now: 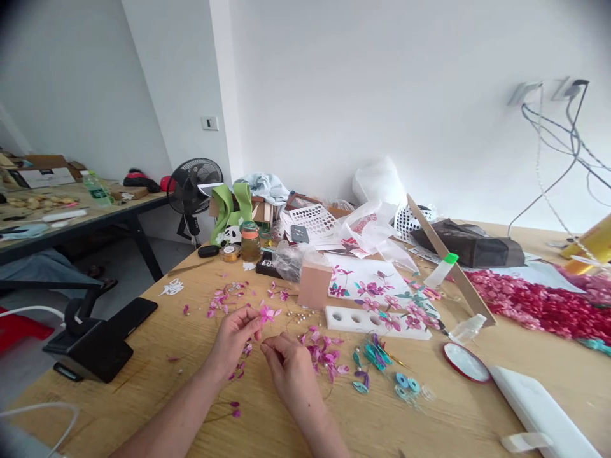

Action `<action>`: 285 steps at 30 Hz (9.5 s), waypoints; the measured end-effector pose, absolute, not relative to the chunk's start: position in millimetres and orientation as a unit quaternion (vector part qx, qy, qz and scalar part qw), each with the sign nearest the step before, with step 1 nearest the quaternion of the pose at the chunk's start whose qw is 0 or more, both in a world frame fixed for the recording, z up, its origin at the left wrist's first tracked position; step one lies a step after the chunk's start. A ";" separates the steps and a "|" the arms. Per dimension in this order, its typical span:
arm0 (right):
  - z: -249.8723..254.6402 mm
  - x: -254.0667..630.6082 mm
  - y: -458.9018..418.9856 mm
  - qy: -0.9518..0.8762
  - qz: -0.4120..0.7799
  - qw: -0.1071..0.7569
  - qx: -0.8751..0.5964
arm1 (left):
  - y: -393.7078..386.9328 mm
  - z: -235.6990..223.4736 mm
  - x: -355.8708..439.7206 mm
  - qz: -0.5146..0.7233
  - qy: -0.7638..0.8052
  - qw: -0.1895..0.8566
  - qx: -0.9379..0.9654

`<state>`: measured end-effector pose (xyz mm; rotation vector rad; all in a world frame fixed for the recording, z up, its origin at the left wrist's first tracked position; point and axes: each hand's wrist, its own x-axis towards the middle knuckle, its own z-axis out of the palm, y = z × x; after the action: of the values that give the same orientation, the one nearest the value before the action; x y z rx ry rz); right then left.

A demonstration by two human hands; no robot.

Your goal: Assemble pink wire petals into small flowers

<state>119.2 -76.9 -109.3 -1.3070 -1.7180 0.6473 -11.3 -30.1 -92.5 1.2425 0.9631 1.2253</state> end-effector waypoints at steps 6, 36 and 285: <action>-106.3 122.3 -77.2 -0.645 0.153 0.495 -0.561 | -27.4 -96.4 -9.8 0.546 0.419 0.558 0.465; -129.4 95.2 -69.9 -0.144 0.623 0.678 -0.363 | -43.4 -120.1 5.3 0.465 0.479 0.350 0.657; -124.9 94.4 -73.6 -0.080 0.622 0.712 -0.317 | -55.0 -115.4 7.5 0.480 0.442 0.176 0.737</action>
<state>94.4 -73.6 -124.9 -0.7039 -0.1785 1.3787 7.5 -55.0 -115.4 2.0862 1.2521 1.3607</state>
